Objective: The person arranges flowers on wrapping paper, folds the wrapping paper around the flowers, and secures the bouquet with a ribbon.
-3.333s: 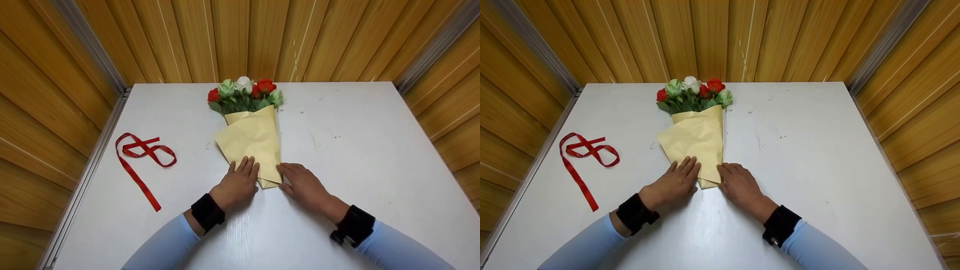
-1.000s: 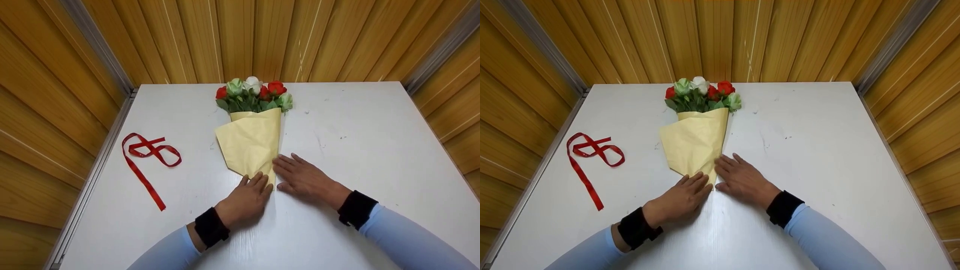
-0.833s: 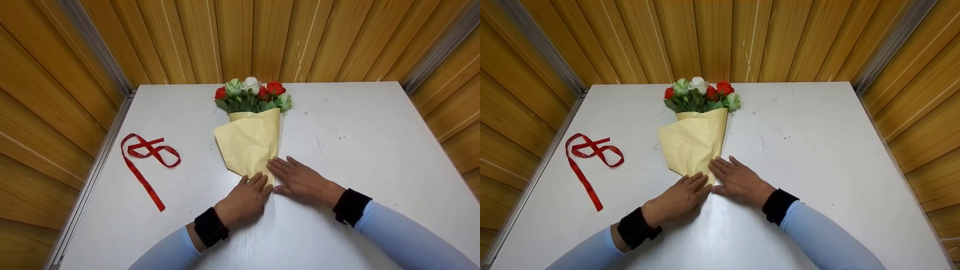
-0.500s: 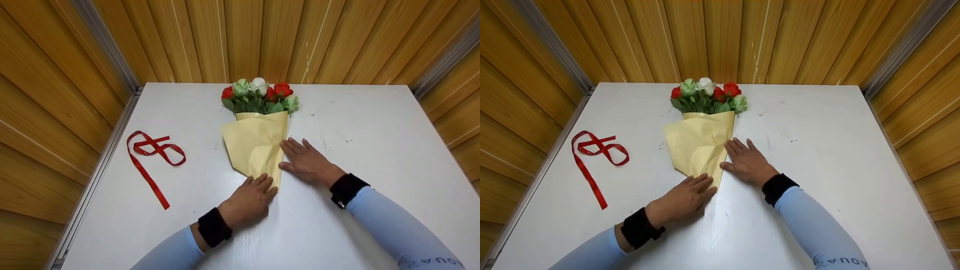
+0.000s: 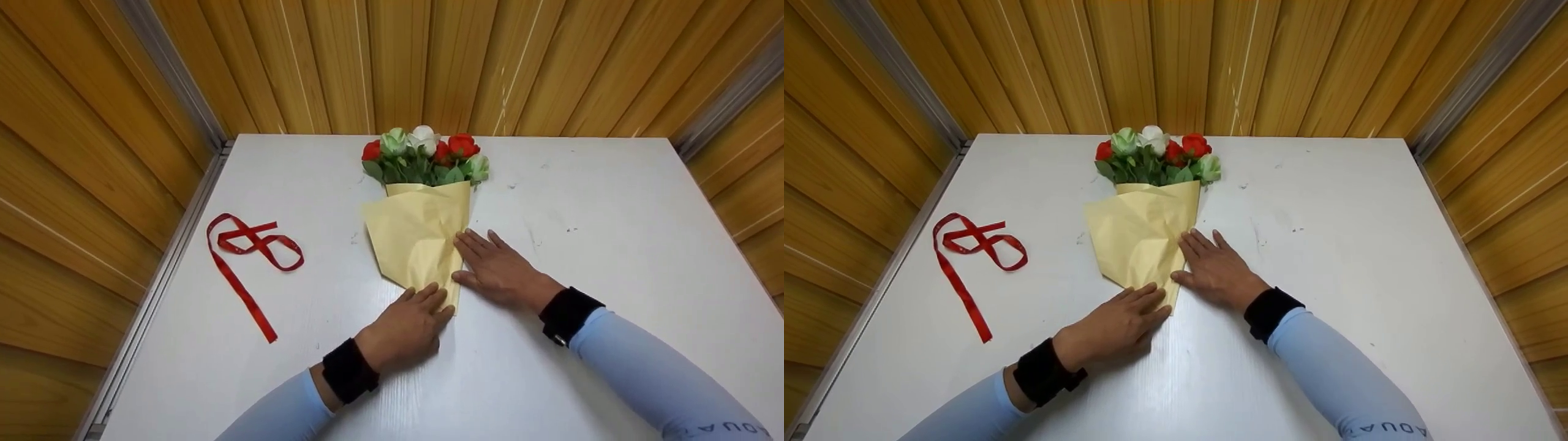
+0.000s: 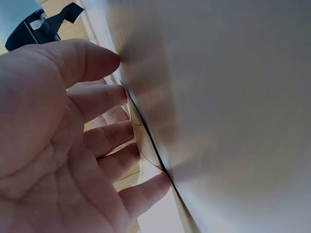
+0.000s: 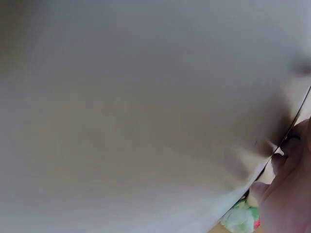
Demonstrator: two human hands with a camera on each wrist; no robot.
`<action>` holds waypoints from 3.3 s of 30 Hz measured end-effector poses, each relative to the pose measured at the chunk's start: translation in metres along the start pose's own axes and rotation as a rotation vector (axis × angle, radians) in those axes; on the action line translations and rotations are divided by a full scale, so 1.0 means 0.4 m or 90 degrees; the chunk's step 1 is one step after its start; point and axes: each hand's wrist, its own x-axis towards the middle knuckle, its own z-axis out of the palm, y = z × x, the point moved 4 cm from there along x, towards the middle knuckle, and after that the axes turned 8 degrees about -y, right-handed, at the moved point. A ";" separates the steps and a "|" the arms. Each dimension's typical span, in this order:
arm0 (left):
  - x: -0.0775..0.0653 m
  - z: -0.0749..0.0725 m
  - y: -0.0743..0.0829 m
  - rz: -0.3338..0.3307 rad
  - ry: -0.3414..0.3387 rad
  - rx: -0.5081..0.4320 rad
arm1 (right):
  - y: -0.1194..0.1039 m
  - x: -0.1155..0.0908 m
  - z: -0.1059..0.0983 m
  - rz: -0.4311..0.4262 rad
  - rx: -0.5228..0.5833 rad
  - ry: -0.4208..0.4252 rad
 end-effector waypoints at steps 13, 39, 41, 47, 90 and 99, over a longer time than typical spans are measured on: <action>-0.001 0.001 0.009 0.013 0.012 0.011 | 0.116 0.081 -0.046 0.110 0.055 -0.014; -0.004 -0.005 0.001 0.013 0.009 0.032 | 0.170 0.145 -0.084 0.136 0.065 0.000; -0.003 -0.003 -0.001 0.011 0.006 0.040 | 0.182 0.158 -0.098 0.151 0.069 0.006; 0.002 0.001 0.008 0.014 0.003 0.034 | 0.190 0.159 -0.126 0.204 0.062 0.017; -0.015 0.013 -0.025 0.015 -0.007 -0.065 | -0.003 0.041 -0.026 0.058 0.192 0.192; -0.011 0.018 -0.024 0.020 -0.023 -0.044 | -0.142 -0.078 0.065 -0.074 -0.067 0.081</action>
